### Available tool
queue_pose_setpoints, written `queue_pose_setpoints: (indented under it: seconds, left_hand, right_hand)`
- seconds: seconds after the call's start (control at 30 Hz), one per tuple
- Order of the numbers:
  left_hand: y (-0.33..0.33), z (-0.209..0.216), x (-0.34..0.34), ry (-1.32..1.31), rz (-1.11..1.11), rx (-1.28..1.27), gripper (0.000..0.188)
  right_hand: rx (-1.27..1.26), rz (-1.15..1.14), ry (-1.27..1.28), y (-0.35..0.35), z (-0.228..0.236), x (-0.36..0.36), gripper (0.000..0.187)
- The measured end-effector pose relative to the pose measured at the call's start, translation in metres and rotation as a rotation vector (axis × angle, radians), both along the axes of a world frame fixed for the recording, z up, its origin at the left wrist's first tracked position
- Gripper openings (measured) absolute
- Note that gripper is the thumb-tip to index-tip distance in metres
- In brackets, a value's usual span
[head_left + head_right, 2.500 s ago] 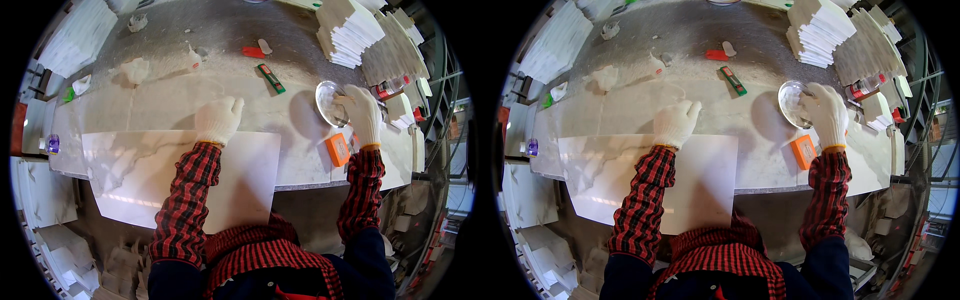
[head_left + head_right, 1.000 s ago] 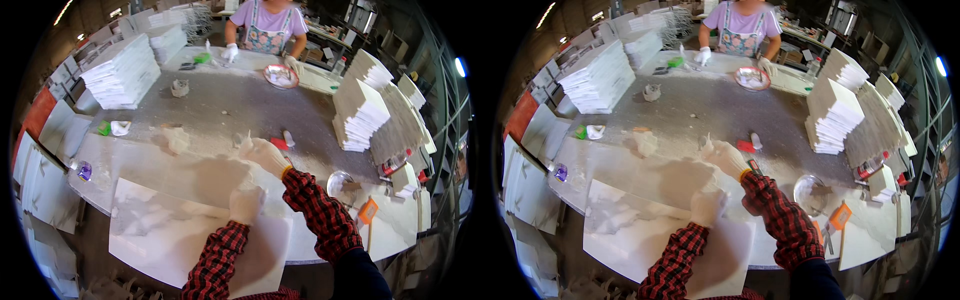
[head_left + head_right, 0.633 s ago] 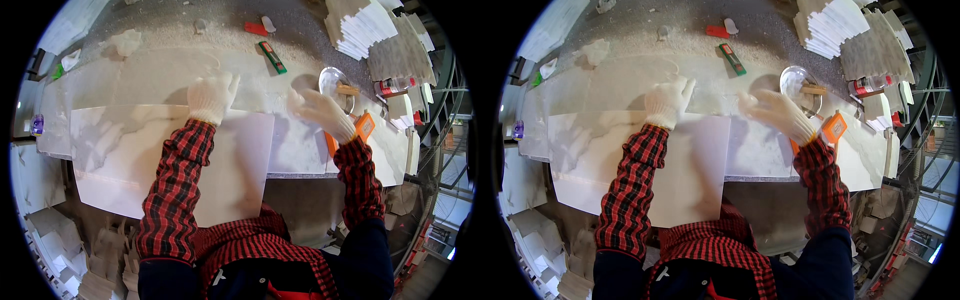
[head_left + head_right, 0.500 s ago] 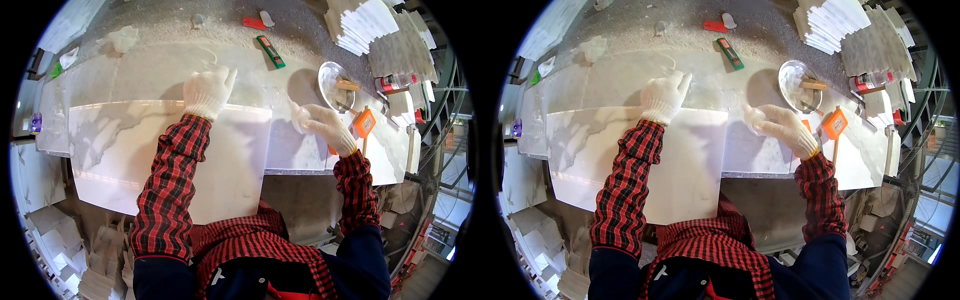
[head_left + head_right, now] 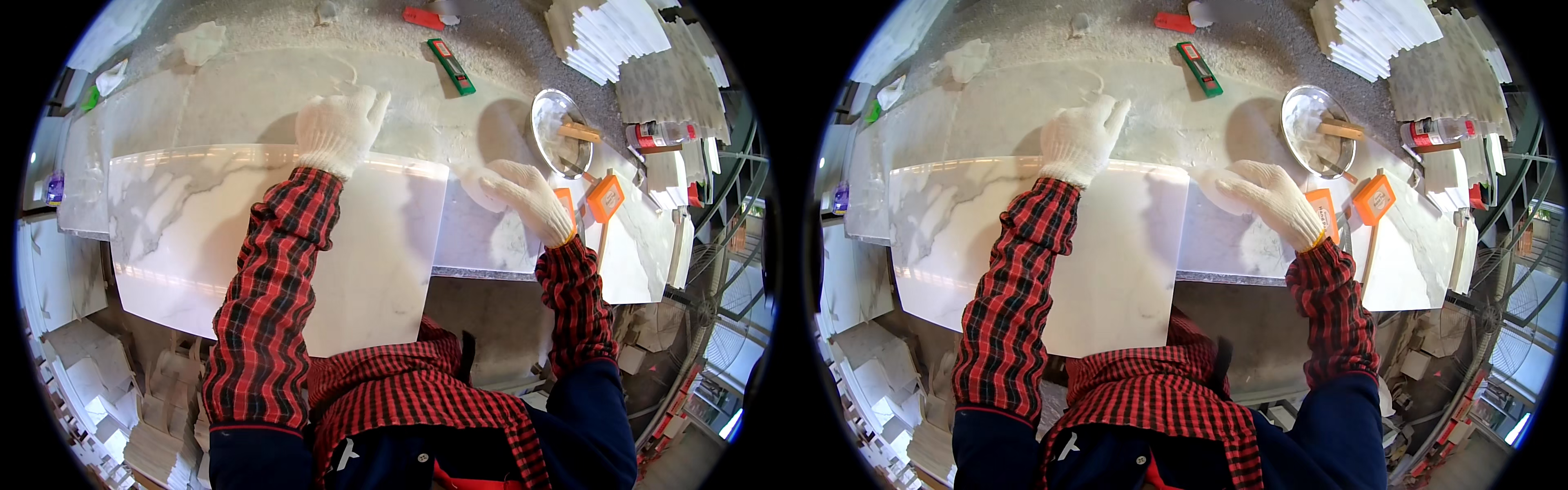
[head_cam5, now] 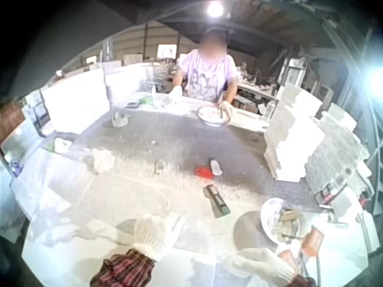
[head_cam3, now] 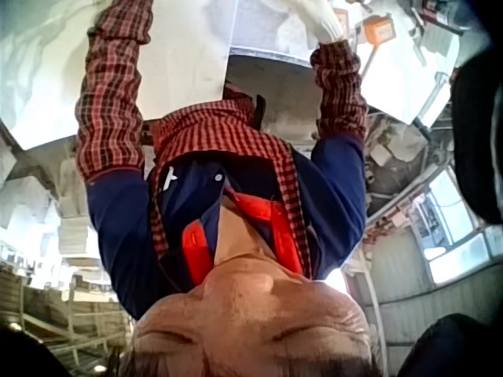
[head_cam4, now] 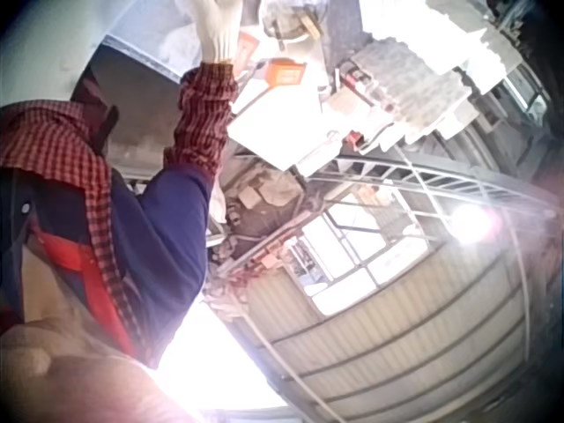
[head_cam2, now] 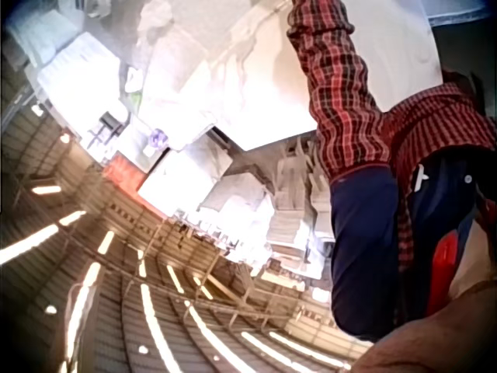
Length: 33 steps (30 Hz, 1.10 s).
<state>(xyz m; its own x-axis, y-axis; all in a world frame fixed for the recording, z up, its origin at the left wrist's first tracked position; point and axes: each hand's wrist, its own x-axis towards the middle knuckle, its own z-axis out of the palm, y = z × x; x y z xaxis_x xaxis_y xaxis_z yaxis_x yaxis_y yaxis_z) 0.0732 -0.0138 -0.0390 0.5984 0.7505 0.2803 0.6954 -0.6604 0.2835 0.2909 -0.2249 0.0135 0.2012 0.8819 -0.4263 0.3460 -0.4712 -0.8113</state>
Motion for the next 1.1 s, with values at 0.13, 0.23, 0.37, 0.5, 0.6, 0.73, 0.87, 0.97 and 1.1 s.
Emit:
queue_pose_setpoints:
  seconds: [0.13,0.23,0.37,0.5,0.6,0.73,0.87,0.97,1.1]
  left_hand:
    - [0.0,-0.001,-0.001,-0.001,-0.009,0.011,0.036]
    - [0.002,-0.002,-0.001,0.003,-0.028,0.019,0.035]
    - [0.002,-0.005,-0.002,-0.016,-0.03,0.024,0.037]
    - [0.0,0.0,-0.001,-0.006,-0.015,0.025,0.038]
    - [0.001,-0.005,-0.001,-0.027,-0.044,0.057,0.034]
    - [-0.001,-0.002,-0.001,-0.016,-0.035,0.041,0.034]
    - [-0.001,-0.002,0.0,-0.004,-0.033,0.024,0.034]
    - [-0.001,-0.002,-0.001,0.004,-0.032,0.023,0.034]
    - [-0.003,0.001,0.0,0.026,-0.006,-0.008,0.039]
  right_hand:
    - [-0.02,0.007,-0.001,0.006,-0.003,0.001,0.046]
    - [-0.042,-0.016,0.049,0.008,0.0,-0.001,0.046]
    - [-0.038,-0.014,0.072,0.009,0.002,-0.002,0.046]
    - [-0.036,-0.001,0.051,0.01,0.003,0.0,0.046]
    - [-0.044,0.01,0.022,0.009,0.0,0.003,0.045]
    - [-0.043,0.009,0.033,0.011,0.003,0.0,0.043]
    - [-0.038,0.019,0.017,0.011,-0.001,0.002,0.042]
    - [-0.04,0.009,0.028,0.011,-0.001,0.001,0.042]
    - [-0.044,0.0,0.006,0.012,0.002,0.0,0.043]
